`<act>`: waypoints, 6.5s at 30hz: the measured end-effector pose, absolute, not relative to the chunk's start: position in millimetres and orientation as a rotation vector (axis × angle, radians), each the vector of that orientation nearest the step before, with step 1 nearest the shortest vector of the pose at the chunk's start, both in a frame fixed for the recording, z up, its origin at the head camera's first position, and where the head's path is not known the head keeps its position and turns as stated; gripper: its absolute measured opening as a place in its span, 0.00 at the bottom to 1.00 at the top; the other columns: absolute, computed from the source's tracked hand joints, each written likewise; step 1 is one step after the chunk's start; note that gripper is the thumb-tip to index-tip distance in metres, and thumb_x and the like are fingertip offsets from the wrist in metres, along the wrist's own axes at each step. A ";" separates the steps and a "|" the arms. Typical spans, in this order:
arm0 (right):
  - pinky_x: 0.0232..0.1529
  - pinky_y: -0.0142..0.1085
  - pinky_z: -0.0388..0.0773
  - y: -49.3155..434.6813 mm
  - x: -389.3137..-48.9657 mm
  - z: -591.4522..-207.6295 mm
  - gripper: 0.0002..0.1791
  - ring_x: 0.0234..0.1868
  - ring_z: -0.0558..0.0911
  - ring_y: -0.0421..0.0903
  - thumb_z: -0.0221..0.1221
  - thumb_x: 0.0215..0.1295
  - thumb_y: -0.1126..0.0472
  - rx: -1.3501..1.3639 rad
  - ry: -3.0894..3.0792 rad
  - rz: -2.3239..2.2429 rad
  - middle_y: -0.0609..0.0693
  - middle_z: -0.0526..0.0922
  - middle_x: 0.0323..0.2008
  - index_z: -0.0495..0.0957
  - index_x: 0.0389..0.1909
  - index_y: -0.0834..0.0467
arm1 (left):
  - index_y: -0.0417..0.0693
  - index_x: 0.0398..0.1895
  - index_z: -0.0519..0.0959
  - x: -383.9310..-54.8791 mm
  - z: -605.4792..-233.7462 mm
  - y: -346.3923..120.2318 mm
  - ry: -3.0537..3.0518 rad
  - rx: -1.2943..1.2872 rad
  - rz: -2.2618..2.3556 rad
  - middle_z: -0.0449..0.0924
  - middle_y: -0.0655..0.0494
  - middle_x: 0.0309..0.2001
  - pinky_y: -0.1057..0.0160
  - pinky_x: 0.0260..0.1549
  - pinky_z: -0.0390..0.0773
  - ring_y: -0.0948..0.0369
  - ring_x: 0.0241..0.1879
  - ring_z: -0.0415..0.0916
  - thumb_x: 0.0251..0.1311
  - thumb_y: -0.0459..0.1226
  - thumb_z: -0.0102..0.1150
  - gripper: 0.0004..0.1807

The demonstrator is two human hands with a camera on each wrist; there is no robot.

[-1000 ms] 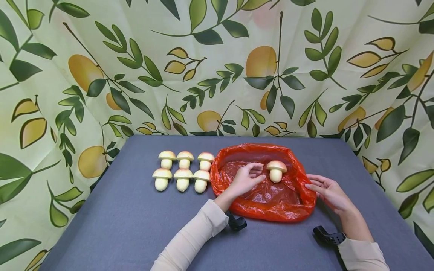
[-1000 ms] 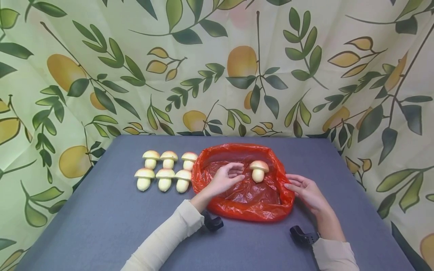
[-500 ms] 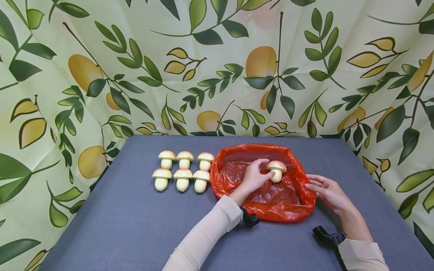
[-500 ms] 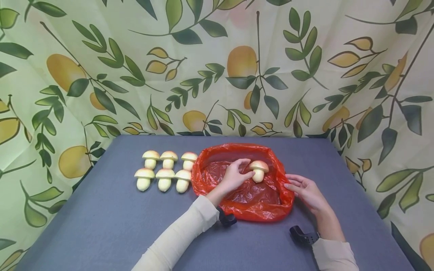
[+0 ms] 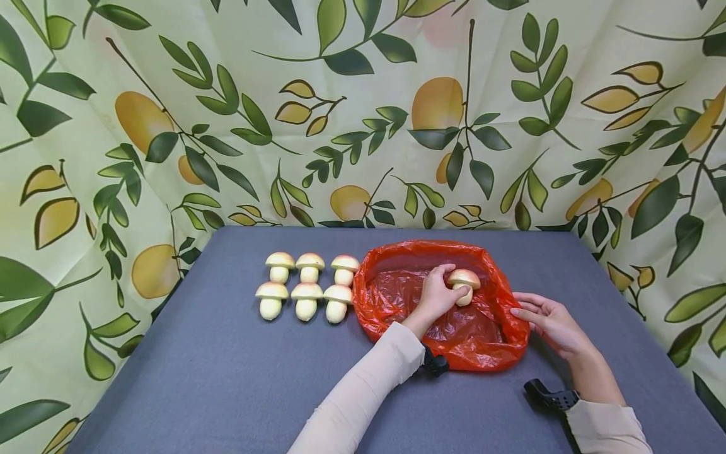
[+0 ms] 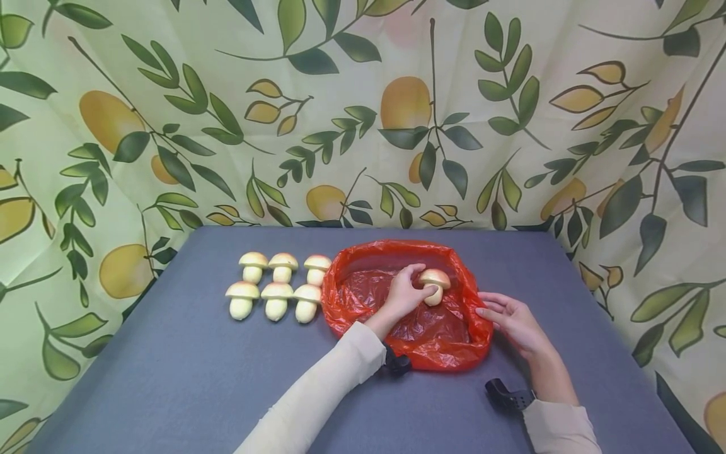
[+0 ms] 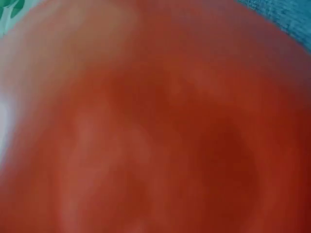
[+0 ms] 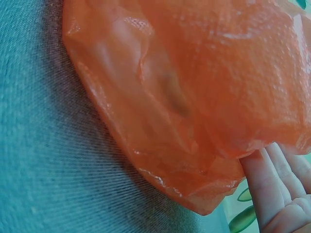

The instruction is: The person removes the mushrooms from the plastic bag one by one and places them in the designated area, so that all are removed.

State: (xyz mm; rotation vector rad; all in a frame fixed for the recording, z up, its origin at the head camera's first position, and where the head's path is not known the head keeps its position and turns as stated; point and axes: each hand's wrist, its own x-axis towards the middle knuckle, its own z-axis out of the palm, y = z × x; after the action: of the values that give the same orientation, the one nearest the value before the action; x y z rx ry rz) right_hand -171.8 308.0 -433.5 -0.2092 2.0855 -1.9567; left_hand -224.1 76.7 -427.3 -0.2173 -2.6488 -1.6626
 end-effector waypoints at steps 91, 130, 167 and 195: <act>0.37 0.24 0.83 310.0 -171.9 -434.3 0.19 0.37 0.85 0.31 0.52 0.69 0.69 -0.252 2.030 -2.022 0.33 0.87 0.39 0.79 0.43 0.38 | 0.45 0.61 0.71 -193.8 -384.7 38.3 -2.578 -0.436 -1.697 0.81 0.49 0.54 0.67 0.47 0.80 0.59 0.48 0.79 0.39 0.36 0.77 0.41; 0.37 0.25 0.83 309.7 -173.1 -435.7 0.19 0.37 0.86 0.32 0.51 0.70 0.68 -0.259 2.028 -2.009 0.33 0.87 0.39 0.79 0.44 0.39 | 0.39 0.62 0.69 -170.9 -383.4 -40.6 -2.508 -0.551 -1.850 0.76 0.40 0.58 0.54 0.60 0.77 0.48 0.57 0.77 0.40 0.32 0.76 0.40; 0.36 0.25 0.83 306.3 -171.2 -431.9 0.17 0.35 0.86 0.32 0.53 0.69 0.67 -0.218 2.039 -1.987 0.33 0.87 0.38 0.78 0.44 0.39 | 0.38 0.61 0.70 -143.4 -405.2 -107.3 -2.557 -0.465 -1.821 0.77 0.41 0.58 0.51 0.60 0.76 0.48 0.57 0.75 0.39 0.31 0.76 0.41; 0.36 0.25 0.83 307.0 -171.8 -434.6 0.17 0.36 0.86 0.32 0.53 0.69 0.67 -0.208 2.046 -1.979 0.32 0.87 0.38 0.78 0.43 0.37 | 0.34 0.61 0.70 -125.9 -423.1 -151.1 -2.572 -0.435 -1.738 0.76 0.39 0.59 0.58 0.57 0.78 0.48 0.56 0.76 0.37 0.31 0.78 0.42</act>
State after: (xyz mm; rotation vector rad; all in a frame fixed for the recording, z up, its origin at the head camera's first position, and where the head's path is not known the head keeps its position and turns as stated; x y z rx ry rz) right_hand -171.8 307.0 -434.6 -0.2078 2.0457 -1.9792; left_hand -125.9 -151.1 -423.1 -0.4348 -2.5719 -1.7384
